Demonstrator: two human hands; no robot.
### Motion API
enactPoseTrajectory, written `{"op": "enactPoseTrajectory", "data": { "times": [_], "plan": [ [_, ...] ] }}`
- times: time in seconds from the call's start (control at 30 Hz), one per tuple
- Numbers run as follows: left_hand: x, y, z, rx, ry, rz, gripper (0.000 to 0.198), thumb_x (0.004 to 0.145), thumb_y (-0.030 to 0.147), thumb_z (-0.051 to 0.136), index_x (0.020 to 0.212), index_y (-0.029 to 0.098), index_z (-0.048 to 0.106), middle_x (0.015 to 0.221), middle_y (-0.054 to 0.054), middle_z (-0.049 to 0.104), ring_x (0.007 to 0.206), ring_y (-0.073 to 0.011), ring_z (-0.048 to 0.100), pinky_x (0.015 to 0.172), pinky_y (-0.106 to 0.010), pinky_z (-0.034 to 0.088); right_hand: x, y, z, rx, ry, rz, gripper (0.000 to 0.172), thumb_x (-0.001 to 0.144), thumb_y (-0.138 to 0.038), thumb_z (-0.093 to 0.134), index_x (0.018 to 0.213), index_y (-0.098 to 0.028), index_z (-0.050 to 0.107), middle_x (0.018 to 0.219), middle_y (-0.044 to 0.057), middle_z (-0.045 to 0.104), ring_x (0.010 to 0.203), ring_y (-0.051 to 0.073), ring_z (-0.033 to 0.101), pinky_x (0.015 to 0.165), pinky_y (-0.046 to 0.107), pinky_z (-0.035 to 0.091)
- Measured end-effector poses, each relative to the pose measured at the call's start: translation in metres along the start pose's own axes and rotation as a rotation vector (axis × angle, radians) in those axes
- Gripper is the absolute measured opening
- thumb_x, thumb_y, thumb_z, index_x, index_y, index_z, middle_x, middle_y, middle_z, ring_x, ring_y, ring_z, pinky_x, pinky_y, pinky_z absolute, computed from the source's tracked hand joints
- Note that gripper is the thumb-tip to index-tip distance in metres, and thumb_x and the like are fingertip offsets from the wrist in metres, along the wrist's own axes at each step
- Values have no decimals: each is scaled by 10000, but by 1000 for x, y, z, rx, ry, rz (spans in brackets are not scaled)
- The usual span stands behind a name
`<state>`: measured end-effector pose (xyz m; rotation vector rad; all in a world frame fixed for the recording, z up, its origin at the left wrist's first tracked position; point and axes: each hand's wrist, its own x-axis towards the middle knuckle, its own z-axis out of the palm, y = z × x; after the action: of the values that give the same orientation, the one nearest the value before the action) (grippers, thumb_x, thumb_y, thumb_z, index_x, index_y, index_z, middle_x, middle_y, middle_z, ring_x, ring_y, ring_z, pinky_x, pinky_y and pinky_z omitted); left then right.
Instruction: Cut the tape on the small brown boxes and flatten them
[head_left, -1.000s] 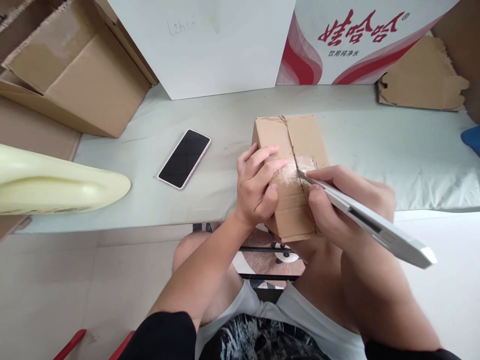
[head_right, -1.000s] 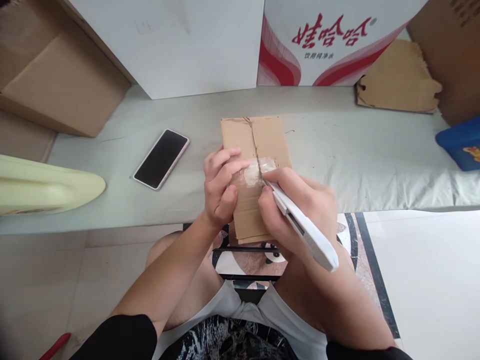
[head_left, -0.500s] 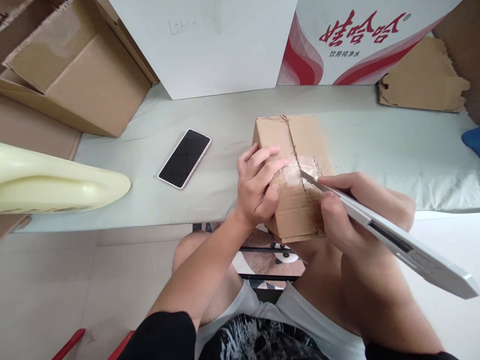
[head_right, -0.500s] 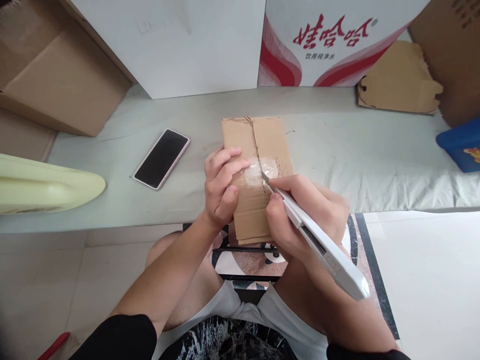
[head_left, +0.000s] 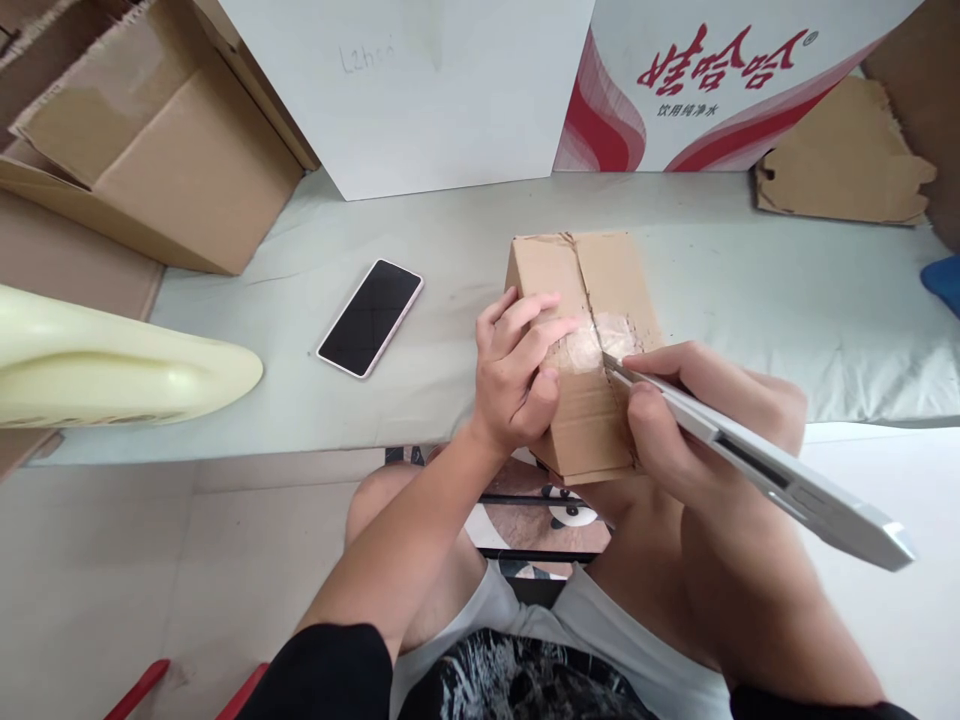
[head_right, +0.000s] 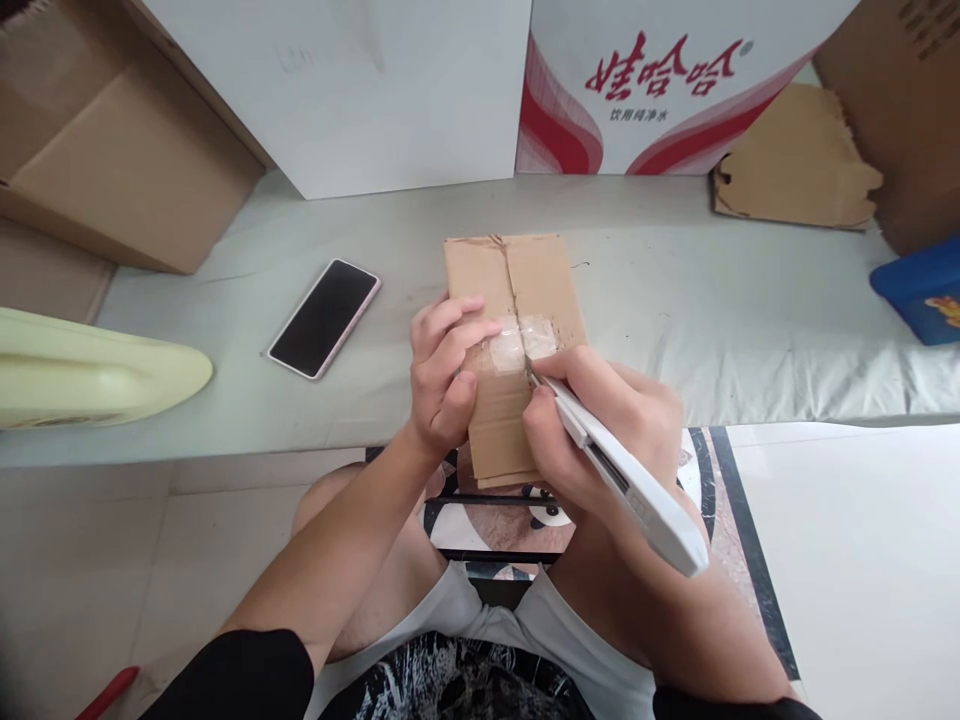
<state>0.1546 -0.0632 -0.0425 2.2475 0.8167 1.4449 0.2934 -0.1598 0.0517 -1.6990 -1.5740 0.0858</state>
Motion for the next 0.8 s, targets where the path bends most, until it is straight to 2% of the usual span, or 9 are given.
{"op": "enactPoseTrajectory", "data": {
  "times": [0.2, 0.47, 0.67, 0.73, 0.8],
  "plan": [
    [0, -1, 0, 4, -10, 8, 540, 1043, 488, 282, 1194, 211, 720, 1337, -125, 713, 1230, -284, 630, 1190, -484, 420, -4, -4, -5, 25, -26, 74, 105, 826, -135, 585, 808, -173, 681, 613, -21, 601, 503, 74, 485, 516, 251, 408],
    [0, 0, 0, -32, 4, 16, 511, 1054, 467, 298, 1189, 201, 713, 1333, -130, 708, 1241, -277, 628, 1203, -472, 418, -5, -5, -5, 21, -26, 88, 109, 814, -126, 575, 783, -189, 658, 597, -31, 576, 498, 82, 473, 505, 266, 400],
    [-1, -1, 1, 17, -27, -2, 584, 1059, 501, 235, 1197, 206, 720, 1347, -125, 703, 1250, -289, 628, 1178, -492, 436, -5, 4, -3, 53, 40, -30, 120, 778, -118, 578, 725, -216, 621, 531, -56, 497, 434, 67, 392, 428, 266, 312],
    [-1, -2, 1, -19, -16, 4, 566, 1059, 492, 259, 1205, 196, 719, 1352, -128, 703, 1260, -286, 627, 1193, -485, 430, -10, 7, -5, 75, 94, -52, 115, 782, -138, 580, 722, -226, 625, 542, -42, 518, 443, 82, 413, 440, 288, 317],
    [-1, -3, 2, -51, -5, 12, 549, 1059, 484, 278, 1217, 191, 715, 1362, -130, 700, 1285, -284, 620, 1215, -479, 416, -20, 12, -9, 130, 135, -10, 94, 825, -245, 598, 736, -240, 627, 586, -13, 552, 477, 113, 453, 463, 322, 324]
  ]
}}
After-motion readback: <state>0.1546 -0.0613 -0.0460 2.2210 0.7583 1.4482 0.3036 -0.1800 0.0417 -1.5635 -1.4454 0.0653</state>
